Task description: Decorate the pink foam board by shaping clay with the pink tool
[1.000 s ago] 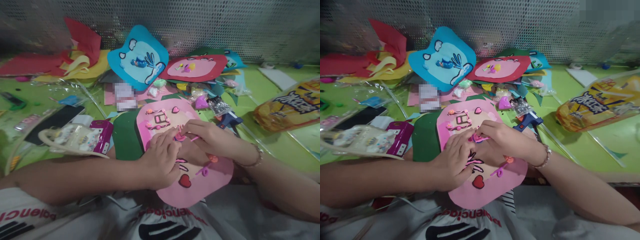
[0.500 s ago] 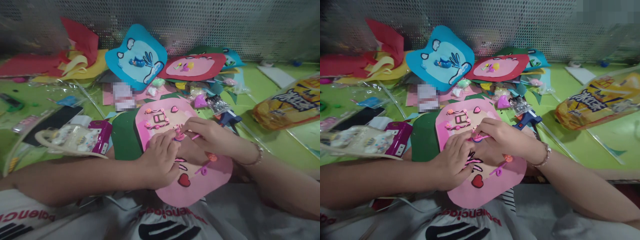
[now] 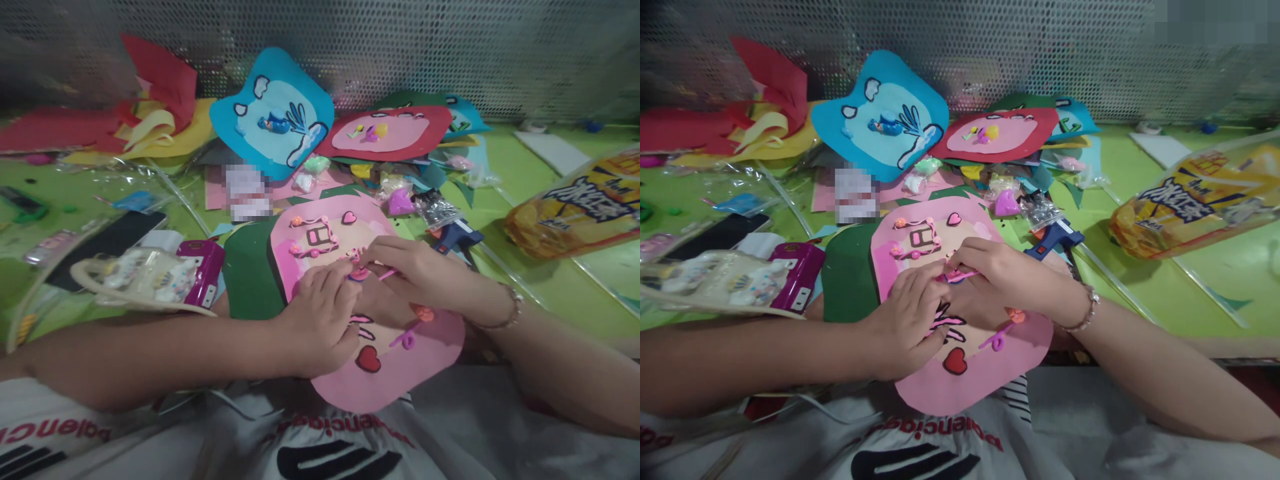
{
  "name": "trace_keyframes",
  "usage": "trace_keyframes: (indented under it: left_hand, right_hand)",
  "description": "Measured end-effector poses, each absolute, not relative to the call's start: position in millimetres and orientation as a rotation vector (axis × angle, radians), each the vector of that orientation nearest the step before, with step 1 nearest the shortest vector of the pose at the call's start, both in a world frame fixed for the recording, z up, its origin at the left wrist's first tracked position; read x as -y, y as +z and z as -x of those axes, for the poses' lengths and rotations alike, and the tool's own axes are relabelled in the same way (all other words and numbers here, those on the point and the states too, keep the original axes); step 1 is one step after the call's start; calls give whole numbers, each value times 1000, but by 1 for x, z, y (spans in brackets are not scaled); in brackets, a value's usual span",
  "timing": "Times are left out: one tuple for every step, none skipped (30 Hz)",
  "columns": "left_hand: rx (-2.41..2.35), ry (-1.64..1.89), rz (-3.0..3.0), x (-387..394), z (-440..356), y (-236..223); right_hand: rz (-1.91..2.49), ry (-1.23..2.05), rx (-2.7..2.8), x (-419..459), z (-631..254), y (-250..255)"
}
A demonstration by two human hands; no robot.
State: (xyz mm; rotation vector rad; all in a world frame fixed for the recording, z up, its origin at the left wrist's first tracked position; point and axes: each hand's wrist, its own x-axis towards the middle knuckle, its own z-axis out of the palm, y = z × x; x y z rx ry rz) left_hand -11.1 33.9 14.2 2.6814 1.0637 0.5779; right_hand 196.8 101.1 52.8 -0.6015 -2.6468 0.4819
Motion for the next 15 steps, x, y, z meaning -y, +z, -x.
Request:
trace_keyframes:
  left_hand:
    - [-1064,575,-2683,-34,11,14]
    - [-1062,575,-2684,-34,11,13]
    - [-1059,575,-2687,-34,11,13]
    - [-1057,575,-2688,-33,10,13]
    - [-1057,574,-2688,-33,10,13]
    - [-1058,573,-2685,-33,10,12]
    - [-1060,572,-2682,-33,10,13]
    - [-1062,570,-2678,-33,10,13]
    - [-1063,568,-2674,-33,10,13]
    - [-1063,567,-2671,-32,10,14]
    - [-1063,567,-2669,-32,11,14]
    - [-1063,568,-2666,-32,11,14]
    - [-1062,570,-2664,-32,11,15]
    - [-1060,572,-2662,-32,11,15]
    - [-1059,575,-2660,-33,11,15]
  right_hand:
    - [600,479,2642,-101,-197,53]
    - [601,480,2636,-101,-197,53]
    - [603,486,2633,-101,-197,53]
    - [611,495,2631,-101,-197,53]
    - [620,506,2632,-101,-196,53]
    - [632,516,2631,-101,-196,53]
    - [641,524,2630,-101,-196,53]
    - [646,527,2628,-101,-196,53]
    - [646,523,2626,-101,-196,53]
    - [642,512,2623,-101,-196,53]
    - [637,500,2624,-101,-195,52]
    - [633,488,2627,-101,-195,52]
    - [630,479,2631,-101,-196,52]
    - [629,473,2636,-102,-196,52]
    - [630,470,2640,-102,-196,51]
